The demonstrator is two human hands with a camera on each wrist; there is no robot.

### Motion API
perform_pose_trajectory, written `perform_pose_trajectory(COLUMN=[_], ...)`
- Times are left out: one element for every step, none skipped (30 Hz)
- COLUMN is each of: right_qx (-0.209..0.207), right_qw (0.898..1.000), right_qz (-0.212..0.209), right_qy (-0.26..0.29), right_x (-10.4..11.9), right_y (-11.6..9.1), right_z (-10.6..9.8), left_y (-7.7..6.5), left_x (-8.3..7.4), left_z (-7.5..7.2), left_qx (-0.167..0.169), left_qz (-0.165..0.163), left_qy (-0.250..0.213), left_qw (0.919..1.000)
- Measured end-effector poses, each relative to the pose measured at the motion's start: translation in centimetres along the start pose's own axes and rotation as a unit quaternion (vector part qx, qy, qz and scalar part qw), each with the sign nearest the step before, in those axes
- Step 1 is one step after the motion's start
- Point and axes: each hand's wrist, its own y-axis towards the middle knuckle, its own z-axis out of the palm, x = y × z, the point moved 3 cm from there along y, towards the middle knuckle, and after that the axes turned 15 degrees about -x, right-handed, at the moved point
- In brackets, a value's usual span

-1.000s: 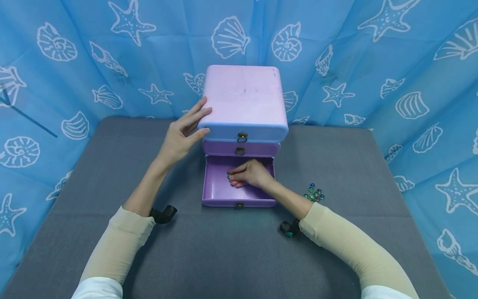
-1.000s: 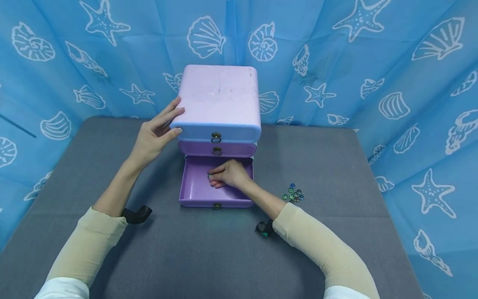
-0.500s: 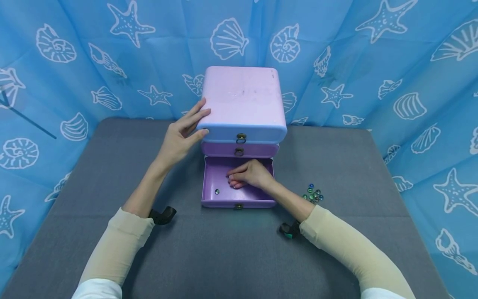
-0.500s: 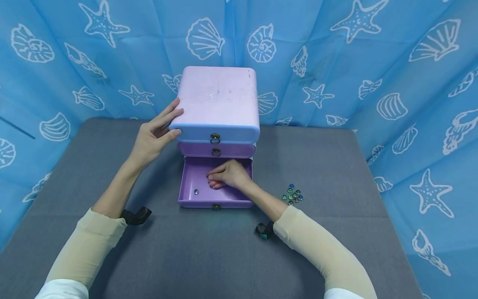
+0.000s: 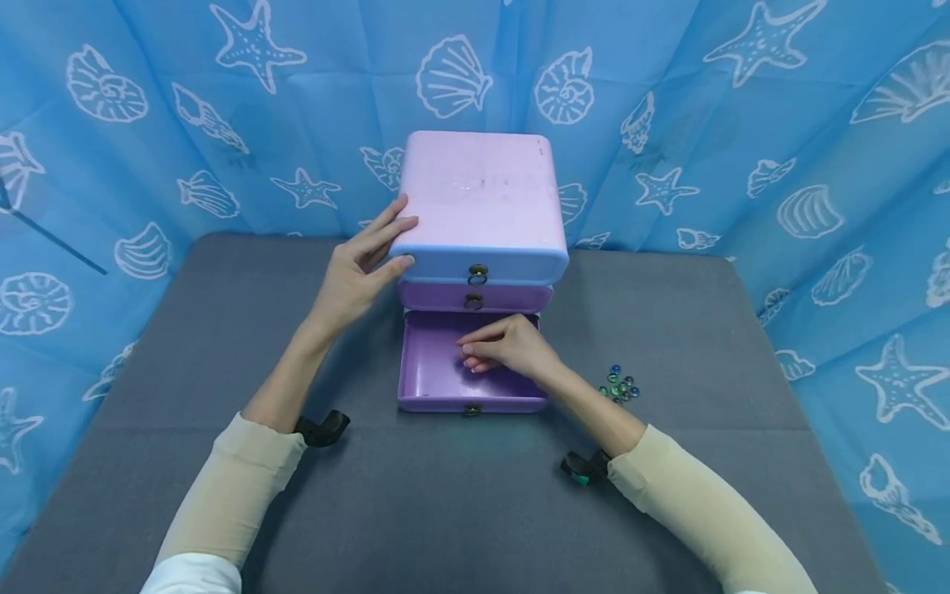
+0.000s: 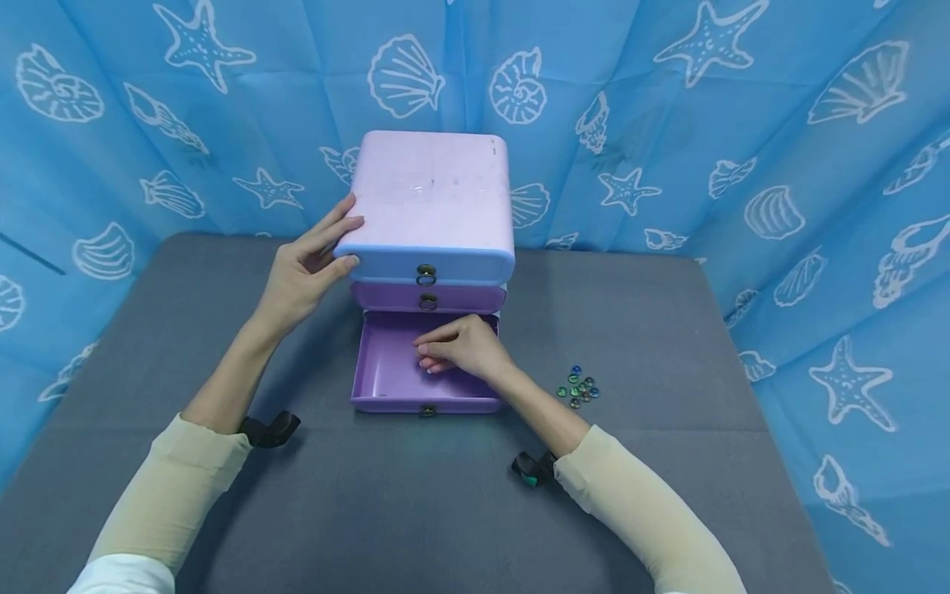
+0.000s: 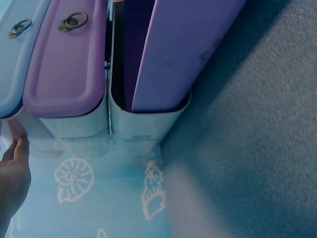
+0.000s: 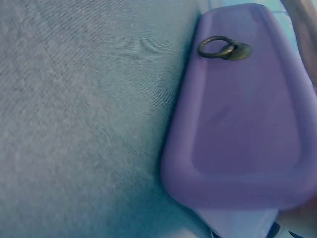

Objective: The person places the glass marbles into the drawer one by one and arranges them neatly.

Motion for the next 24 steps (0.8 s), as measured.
perform_pose_trajectory(right_qx=[-0.001,-0.003,-0.004,-0.006,-0.009,-0.01,-0.012,-0.014,-0.014,-0.013,-0.011,-0.01,-0.009,-0.008,-0.009,-0.009,-0.01,-0.012,-0.014,-0.015,-0.018,-0.021,-0.023,-0.028], right_qw=[1.0,1.0,1.0,1.0,1.0,1.0,1.0,1.0,1.0,0.999,0.999,0.999,0.999,0.999,0.998,0.998,0.998,0.998,0.997,0.997,0.997,0.997,0.996,0.996], right_qz=[-0.001,-0.001,-0.002,-0.004,-0.008,-0.012,-0.016,-0.019,-0.023,-0.029,-0.034,-0.039,-0.044,-0.049,-0.055,-0.059,-0.062,-0.066,-0.069,-0.072,-0.075,-0.077,-0.081,-0.085], right_qy=[0.002,0.005,0.006,0.007,0.008,0.008,0.008,0.008,0.009,0.009,0.01,0.011,0.012,0.014,0.014,0.017,0.019,0.021,0.022,0.022,0.021,0.022,0.02,0.017], right_x=[0.1,0.2,0.3,0.4,0.5,0.6,0.8,0.9,1.0,1.1,1.1,1.2,1.3,1.3,1.3,1.3,1.3,1.3,1.2,1.2,1.2,1.1,1.1,1.1], right_y=[-0.2,-0.3,-0.4,-0.5,-0.7,-0.8,-1.0,-1.1,-1.3,-1.4,-1.6,-1.7,-1.8,-1.9,-2.0,-2.1,-2.2,-2.3,-2.4,-2.5,-2.6,-2.8,-2.9,-3.1], right_z=[-0.2,-0.3,-0.5,-0.7,-0.9,-1.1,-1.4,-1.7,-2.0,-2.3,-2.5,-2.8,-3.0,-3.3,-3.6,-3.9,-4.2,-4.6,-4.9,-5.2,-5.6,-6.0,-6.3,-6.7], left_y=[0.0,0.0,0.0,0.0,0.0,0.0,0.0,0.0,0.0,0.0,0.0,0.0,-0.1,-0.1,-0.1,-0.1,-0.1,-0.1,-0.1,-0.1,-0.1,-0.1,-0.1,-0.1], left_x=[0.0,-0.1,-0.1,-0.1,-0.1,-0.1,-0.1,-0.1,0.0,0.0,0.0,0.0,0.1,0.1,0.1,0.1,0.2,0.2,0.2,0.2,0.2,0.3,0.3,0.3], left_z=[0.0,0.0,0.0,0.0,0.0,0.1,0.1,0.1,0.2,0.2,0.2,0.2,0.1,0.1,0.1,0.1,0.1,0.1,0.1,0.1,0.1,0.1,0.1,0.2], left_qx=[-0.002,-0.004,-0.007,-0.008,-0.009,-0.009,-0.008,-0.008,-0.007,-0.007,-0.008,-0.009,-0.011,-0.013,-0.014,-0.015,-0.016,-0.016,-0.016,-0.015,-0.014,-0.014,-0.014,-0.014], left_qz=[0.0,0.0,-0.001,0.0,0.0,0.001,0.001,0.002,0.002,0.002,0.001,0.001,0.0,0.0,0.0,0.0,0.0,0.001,0.001,0.001,0.001,0.001,0.001,0.0], left_qy=[-0.001,-0.002,-0.004,-0.004,-0.004,-0.004,-0.004,-0.004,-0.004,-0.003,-0.004,-0.004,-0.005,-0.006,-0.007,-0.008,-0.009,-0.008,-0.007,-0.007,-0.007,-0.006,-0.004,-0.004], left_qw=[1.0,1.0,1.0,1.0,0.9999,0.9999,1.0,1.0,1.0,1.0,1.0,0.9999,0.9999,0.9999,0.9999,0.9999,0.9998,0.9998,0.9999,0.9999,0.9999,0.9999,0.9999,0.9999])
